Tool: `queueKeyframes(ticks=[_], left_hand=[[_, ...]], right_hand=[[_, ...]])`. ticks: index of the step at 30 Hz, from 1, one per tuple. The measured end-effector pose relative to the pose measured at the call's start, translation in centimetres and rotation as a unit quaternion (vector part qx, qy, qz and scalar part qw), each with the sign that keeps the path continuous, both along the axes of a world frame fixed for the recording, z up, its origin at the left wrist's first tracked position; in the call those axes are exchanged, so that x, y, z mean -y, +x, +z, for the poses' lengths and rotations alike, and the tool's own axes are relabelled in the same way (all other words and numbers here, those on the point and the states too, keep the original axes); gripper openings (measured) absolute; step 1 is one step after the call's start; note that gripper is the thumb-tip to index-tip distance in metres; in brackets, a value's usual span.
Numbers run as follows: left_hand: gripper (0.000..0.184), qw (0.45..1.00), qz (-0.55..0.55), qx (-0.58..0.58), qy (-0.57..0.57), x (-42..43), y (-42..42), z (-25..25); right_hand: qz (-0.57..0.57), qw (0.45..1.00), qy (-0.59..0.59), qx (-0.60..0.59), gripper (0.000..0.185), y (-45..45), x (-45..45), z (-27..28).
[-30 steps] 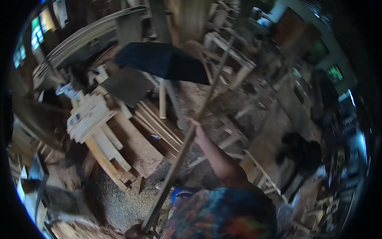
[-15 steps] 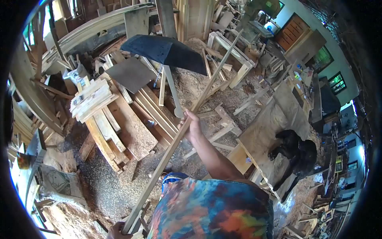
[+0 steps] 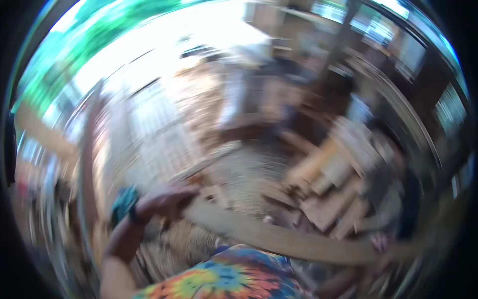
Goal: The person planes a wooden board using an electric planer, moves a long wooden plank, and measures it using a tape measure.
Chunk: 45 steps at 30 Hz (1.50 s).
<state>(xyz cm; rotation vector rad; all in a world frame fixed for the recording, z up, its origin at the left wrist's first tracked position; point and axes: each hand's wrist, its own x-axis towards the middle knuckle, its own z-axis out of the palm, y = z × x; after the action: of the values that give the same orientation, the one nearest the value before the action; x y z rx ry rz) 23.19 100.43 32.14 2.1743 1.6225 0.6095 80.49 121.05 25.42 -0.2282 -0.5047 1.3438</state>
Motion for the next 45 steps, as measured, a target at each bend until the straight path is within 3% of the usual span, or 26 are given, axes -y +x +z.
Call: queueKeyframes(ticks=[1,2,4,10,17,22,25,30,33,36,37,40,45], left_hand=[[0.063,0.996,0.06,-0.062,-0.039,2.2,-1.3,-0.9],[0.065,0.992,0.102,-0.064,0.032,4.4,-1.7,-0.5],[0.067,0.974,0.165,-0.08,0.134,8.7,-1.6,1.3],[0.071,0.918,0.337,-0.12,0.174,20.0,-1.7,1.9],[0.06,0.838,0.503,-0.107,0.182,26.7,3.3,-1.2],[0.052,0.775,0.606,-0.117,0.136,29.5,9.3,-4.1],[0.05,0.744,0.65,-0.097,0.121,31.2,12.9,-5.8],[0.046,0.68,0.72,-0.108,0.084,34.9,18.3,-6.7],[0.046,0.645,0.754,-0.087,0.082,39.9,20.0,-7.4],[0.047,0.606,0.783,-0.116,0.078,45.9,21.2,-7.3],[0.047,0.6,0.789,-0.105,0.078,48.5,21.6,-8.2],[0.047,0.57,0.807,-0.147,0.05,55.1,22.8,-9.1],[0.049,0.533,0.842,-0.077,0.028,65.4,24.6,-12.7]], right_hand=[[0.032,0.999,0.033,0.005,0.035,-2.4,-1.7,1.0],[0.056,0.996,0.067,0.001,0.038,-4.7,-2.9,2.4],[0.109,0.986,0.12,-0.036,0.045,-9.6,-4.6,4.4],[0.217,0.931,0.264,-0.131,0.066,-17.5,-5.1,9.9],[0.377,0.844,0.316,-0.213,0.092,-27.0,-8.4,13.6],[0.543,0.75,0.369,-0.072,0.09,-33.6,-10.7,14.5],[0.516,0.805,0.287,-0.059,0.1,-37.0,-5.7,14.3],[0.582,0.787,0.197,-0.043,0.11,-43.6,-2.1,11.5],[0.715,0.628,0.289,-0.103,0.096,-49.0,3.0,10.7],[0.693,0.692,0.179,-0.094,0.102,-50.9,12.9,9.8],[0.71,0.664,0.214,-0.094,0.097,-52.4,14.7,9.0],[0.733,0.65,0.19,-0.064,0.095,-54.7,22.6,8.0],[0.765,0.628,0.146,0.01,0.089,-58.9,35.6,8.2]])
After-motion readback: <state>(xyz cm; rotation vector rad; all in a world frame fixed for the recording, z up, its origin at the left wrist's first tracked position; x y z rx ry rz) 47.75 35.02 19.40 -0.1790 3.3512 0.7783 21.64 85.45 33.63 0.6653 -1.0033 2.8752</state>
